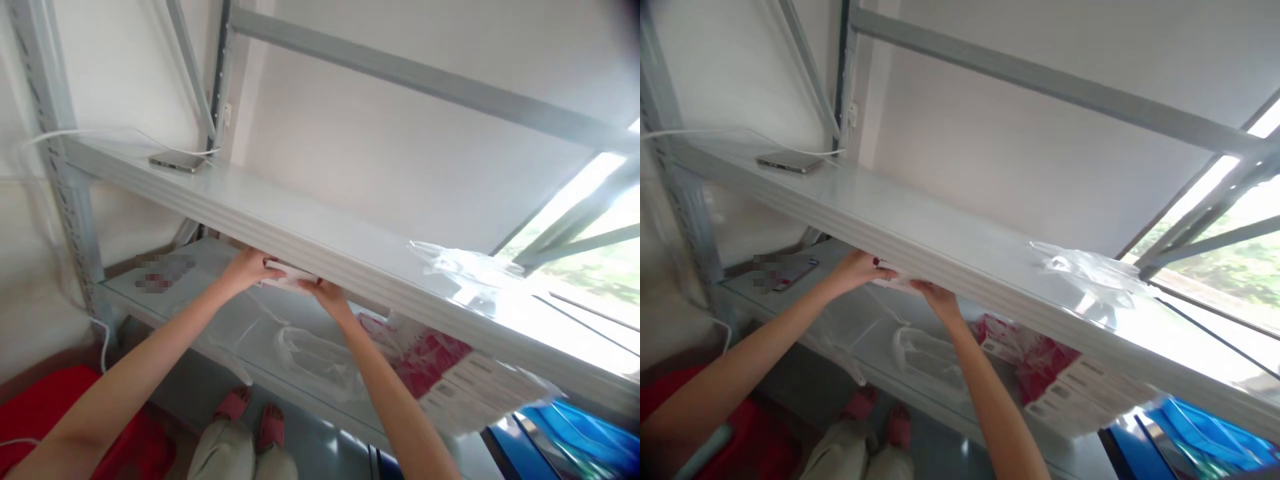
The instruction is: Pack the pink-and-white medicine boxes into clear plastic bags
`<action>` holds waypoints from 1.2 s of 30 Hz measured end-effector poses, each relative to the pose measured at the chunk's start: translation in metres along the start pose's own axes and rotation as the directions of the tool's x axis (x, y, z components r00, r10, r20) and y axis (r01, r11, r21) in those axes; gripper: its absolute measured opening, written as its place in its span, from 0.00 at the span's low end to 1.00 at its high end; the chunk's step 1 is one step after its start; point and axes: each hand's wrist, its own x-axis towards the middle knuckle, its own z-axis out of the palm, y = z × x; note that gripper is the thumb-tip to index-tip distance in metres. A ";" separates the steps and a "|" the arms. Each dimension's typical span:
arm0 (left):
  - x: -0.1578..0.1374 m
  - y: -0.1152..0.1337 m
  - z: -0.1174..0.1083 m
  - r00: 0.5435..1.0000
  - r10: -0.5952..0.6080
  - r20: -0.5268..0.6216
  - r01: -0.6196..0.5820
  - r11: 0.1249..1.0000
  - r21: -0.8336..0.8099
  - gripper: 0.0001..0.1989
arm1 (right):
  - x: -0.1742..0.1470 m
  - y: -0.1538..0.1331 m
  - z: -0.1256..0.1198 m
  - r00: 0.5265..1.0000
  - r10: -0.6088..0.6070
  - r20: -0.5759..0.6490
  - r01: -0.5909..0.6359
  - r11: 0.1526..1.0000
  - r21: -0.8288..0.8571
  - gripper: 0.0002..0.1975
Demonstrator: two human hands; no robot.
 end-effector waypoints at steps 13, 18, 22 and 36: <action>-0.078 0.117 0.081 0.926 0.113 0.361 -0.122 0.993 0.002 0.21 | -0.184 0.045 -0.052 0.816 0.521 0.251 -0.576 0.770 0.276 0.21; -0.078 0.113 0.110 0.924 0.175 0.341 -0.168 0.985 -0.048 0.19 | -0.187 0.072 -0.050 0.855 0.494 0.157 -0.518 0.804 0.290 0.23; -0.065 0.098 0.120 0.877 0.203 0.435 -0.179 0.979 -0.096 0.20 | -0.173 0.090 -0.045 0.900 0.432 0.067 -0.434 0.869 0.238 0.24; -0.073 0.051 0.174 0.887 0.242 0.395 -0.257 0.966 -0.013 0.19 | -0.159 0.135 0.003 0.907 0.393 -0.152 -0.401 0.916 -0.028 0.26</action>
